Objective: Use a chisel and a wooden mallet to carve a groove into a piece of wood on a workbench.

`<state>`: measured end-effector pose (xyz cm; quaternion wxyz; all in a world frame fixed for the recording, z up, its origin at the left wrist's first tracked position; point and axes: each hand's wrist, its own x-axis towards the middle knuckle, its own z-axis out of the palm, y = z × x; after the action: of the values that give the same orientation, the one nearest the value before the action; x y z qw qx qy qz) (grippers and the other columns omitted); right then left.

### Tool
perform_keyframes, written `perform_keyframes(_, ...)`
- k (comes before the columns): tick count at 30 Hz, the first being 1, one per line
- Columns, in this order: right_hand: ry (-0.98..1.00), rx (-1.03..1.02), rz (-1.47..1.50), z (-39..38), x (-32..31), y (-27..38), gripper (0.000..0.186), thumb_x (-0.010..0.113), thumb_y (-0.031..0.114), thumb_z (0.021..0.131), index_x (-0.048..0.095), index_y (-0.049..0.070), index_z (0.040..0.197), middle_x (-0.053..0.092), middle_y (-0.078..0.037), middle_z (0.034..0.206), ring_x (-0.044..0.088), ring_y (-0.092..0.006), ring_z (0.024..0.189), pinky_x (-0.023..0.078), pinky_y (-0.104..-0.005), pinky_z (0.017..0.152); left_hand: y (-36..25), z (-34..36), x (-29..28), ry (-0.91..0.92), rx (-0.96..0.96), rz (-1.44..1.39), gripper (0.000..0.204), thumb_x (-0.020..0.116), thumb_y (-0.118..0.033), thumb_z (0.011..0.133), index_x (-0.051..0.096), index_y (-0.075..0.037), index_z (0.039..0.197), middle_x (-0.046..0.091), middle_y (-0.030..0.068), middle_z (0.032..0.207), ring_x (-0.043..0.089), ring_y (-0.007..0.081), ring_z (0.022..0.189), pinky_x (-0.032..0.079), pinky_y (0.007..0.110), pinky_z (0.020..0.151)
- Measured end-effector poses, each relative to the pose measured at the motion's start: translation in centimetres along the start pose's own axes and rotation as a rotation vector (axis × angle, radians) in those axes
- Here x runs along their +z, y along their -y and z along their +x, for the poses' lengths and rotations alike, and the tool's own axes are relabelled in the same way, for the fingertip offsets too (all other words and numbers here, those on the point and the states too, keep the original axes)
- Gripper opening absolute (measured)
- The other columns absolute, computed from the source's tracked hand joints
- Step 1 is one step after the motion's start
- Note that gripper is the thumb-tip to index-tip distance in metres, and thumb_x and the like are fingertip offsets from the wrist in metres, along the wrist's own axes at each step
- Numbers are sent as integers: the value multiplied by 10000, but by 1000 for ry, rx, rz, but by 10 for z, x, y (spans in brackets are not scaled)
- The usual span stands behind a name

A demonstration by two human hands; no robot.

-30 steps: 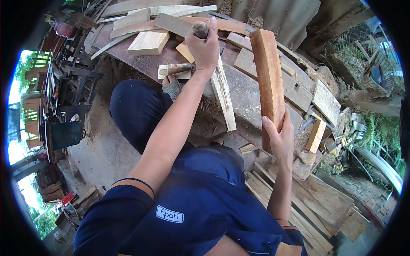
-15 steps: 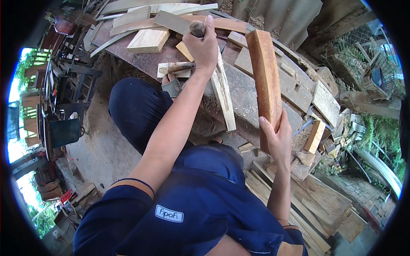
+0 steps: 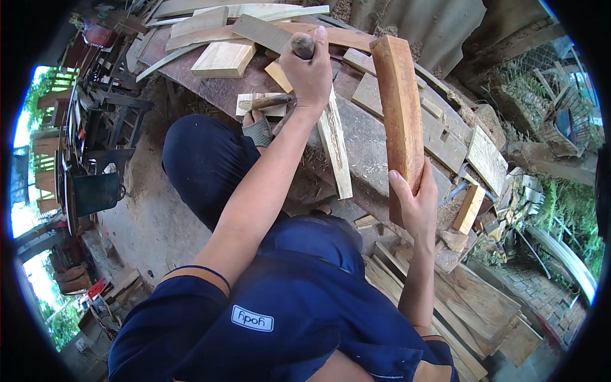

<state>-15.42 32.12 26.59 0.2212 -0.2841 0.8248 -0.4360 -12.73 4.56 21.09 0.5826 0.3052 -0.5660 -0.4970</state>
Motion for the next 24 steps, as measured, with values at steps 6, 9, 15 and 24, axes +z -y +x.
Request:
perform_keyframes(6, 45, 30, -34, 1, 1, 1, 656, 680, 399, 835, 484, -105, 1207, 660, -278, 864, 695, -315, 819, 509, -396, 745, -5, 1, 3, 0, -3, -21, 394, 644, -182, 942, 415, -118, 627, 434, -51, 512, 366, 18, 412, 281, 209, 371)
perform_keyframes(9, 41, 34, -33, -1, 3, 1, 642, 681, 404, 832, 491, -88, 1199, 660, -269, 850, 694, -315, 795, 510, -397, 730, -5, 3, 4, 2, -9, -56, 395, 644, -182, 942, 414, -117, 627, 433, -52, 510, 367, 18, 411, 277, 209, 370)
perform_keyframes(15, 44, 39, -13, 2, 4, 1, 617, 682, 404, 830, 500, -69, 1182, 661, -248, 832, 688, -310, 766, 510, -395, 714, 3, 4, 6, -8, 35, -13, 392, 644, -187, 943, 417, -115, 632, 431, -50, 510, 372, 21, 412, 277, 209, 370)
perform_keyframes(24, 31, 42, -34, 5, 5, 1, 620, 683, 401, 827, 495, -68, 1186, 659, -243, 810, 683, -303, 735, 510, -395, 699, 0, 10, 4, -6, -3, -53, 371, 642, -179, 944, 413, -114, 659, 432, -47, 522, 361, 19, 417, 283, 204, 372)
